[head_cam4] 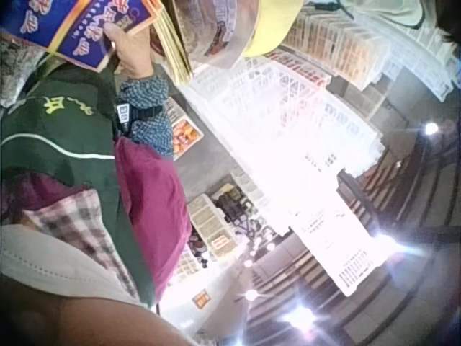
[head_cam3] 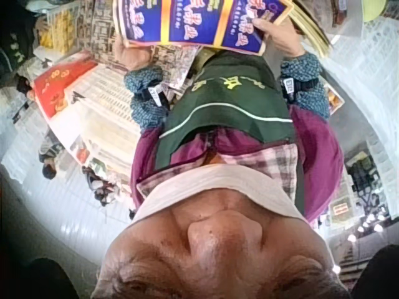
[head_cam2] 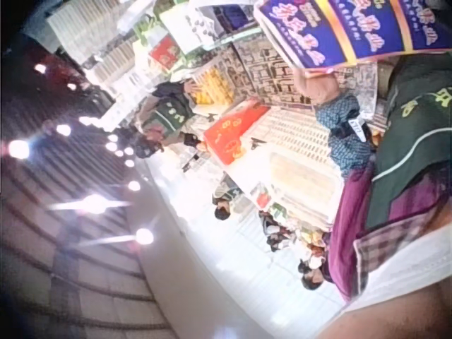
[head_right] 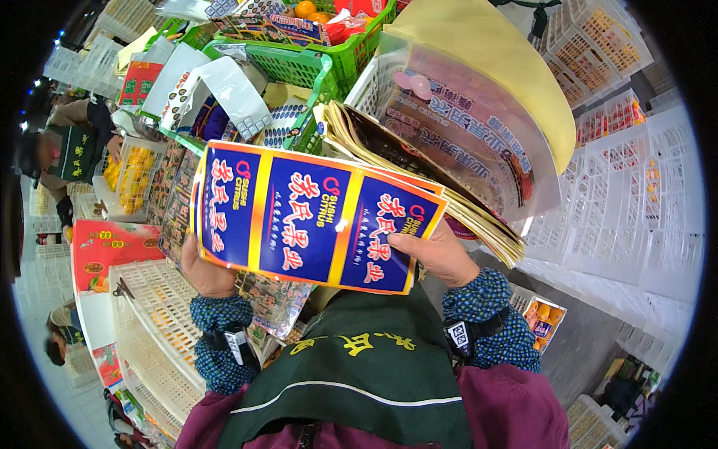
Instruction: The person selects oranges from a white crate, places one on a scale, and applies a round sticker to it. They repeat this process for several oranges, handling them one at a time and placing the labeled fruit into a green basket.
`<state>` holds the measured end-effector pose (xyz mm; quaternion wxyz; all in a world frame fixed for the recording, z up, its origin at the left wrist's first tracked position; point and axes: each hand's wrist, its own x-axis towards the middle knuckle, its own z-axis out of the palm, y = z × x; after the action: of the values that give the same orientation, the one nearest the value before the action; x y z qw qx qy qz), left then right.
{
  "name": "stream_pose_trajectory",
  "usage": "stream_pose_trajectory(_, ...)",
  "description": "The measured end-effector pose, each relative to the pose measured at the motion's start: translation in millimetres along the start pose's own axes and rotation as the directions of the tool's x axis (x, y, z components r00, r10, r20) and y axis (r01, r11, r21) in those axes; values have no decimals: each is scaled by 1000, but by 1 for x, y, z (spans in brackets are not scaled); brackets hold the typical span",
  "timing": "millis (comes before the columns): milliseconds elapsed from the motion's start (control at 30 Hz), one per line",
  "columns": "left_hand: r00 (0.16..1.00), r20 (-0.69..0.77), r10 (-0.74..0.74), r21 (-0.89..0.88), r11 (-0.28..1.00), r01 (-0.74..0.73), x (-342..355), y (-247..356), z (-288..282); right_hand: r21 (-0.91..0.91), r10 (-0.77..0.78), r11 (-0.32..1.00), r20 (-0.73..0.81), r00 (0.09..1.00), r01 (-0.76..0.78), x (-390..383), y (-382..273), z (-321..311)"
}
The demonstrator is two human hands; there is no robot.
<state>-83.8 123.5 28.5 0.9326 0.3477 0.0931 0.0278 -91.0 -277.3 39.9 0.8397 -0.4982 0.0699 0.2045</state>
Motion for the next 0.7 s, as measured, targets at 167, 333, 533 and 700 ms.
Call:
stream_pose_trajectory(167,959,213,-189,49,982,183,-24,23,-16,-196,165,970,88,982,-146,-10,-19,-15)
stream_pose_trajectory(333,921,23,-390,247,894,373,-43,2,-10,-346,274,914,140,952,-212,-14,-22,-22)
stream_pose_trajectory(533,949,-135,-284,497,809,313,-64,-12,0,-364,248,916,179,952,-170,-18,-12,-35)
stream_pose_trajectory(700,956,-147,-255,586,756,292,-70,-12,12,-404,237,904,196,951,-142,-16,-2,-43)
